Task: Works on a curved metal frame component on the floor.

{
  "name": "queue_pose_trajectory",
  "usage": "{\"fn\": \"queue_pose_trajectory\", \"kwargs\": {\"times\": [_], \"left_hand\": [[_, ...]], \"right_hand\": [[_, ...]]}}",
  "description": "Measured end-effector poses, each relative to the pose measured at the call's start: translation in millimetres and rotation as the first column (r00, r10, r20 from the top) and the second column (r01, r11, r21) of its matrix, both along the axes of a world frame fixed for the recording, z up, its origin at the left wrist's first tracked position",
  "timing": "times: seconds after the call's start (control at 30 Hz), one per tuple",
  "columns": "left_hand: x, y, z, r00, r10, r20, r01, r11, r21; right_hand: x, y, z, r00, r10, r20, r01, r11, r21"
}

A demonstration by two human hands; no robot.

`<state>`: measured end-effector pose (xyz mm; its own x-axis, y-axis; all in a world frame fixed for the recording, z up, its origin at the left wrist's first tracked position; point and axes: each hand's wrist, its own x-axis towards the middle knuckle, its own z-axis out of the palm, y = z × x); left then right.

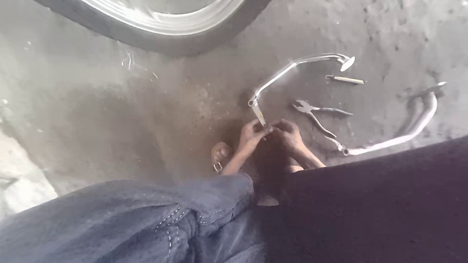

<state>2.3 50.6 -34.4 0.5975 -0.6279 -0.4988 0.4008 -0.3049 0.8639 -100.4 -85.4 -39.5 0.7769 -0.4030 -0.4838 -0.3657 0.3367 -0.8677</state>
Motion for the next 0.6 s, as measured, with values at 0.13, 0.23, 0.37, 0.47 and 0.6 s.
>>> {"fn": "queue_pose_trajectory", "kwargs": {"times": [0.13, 0.23, 0.37, 0.47, 0.6], "left_hand": [[-2.2, 2.4, -5.4, 0.995, -0.05, 0.081, 0.045, 0.997, 0.063], [-1.0, 1.6, -4.8, 0.986, -0.094, 0.14, 0.079, 0.991, 0.111], [1.1, 2.3, -6.6, 0.978, -0.085, 0.193, 0.064, 0.991, 0.113], [2.1, 1.6, -7.8, 0.975, -0.077, 0.21, 0.05, 0.99, 0.134], [4.7, 0.6, -11.9, 0.964, -0.113, 0.241, 0.066, 0.979, 0.194]], "right_hand": [[2.3, -0.2, -5.5, 0.991, 0.051, -0.123, -0.071, 0.983, -0.167], [4.4, -0.3, -7.5, 0.973, 0.078, -0.217, -0.145, 0.939, -0.31], [5.7, -2.4, -6.3, 0.989, 0.066, -0.131, -0.098, 0.962, -0.254], [7.5, -2.0, -4.7, 0.993, 0.036, -0.116, -0.049, 0.992, -0.114], [8.9, -1.2, -4.4, 0.977, 0.04, -0.211, -0.076, 0.984, -0.163]]}}
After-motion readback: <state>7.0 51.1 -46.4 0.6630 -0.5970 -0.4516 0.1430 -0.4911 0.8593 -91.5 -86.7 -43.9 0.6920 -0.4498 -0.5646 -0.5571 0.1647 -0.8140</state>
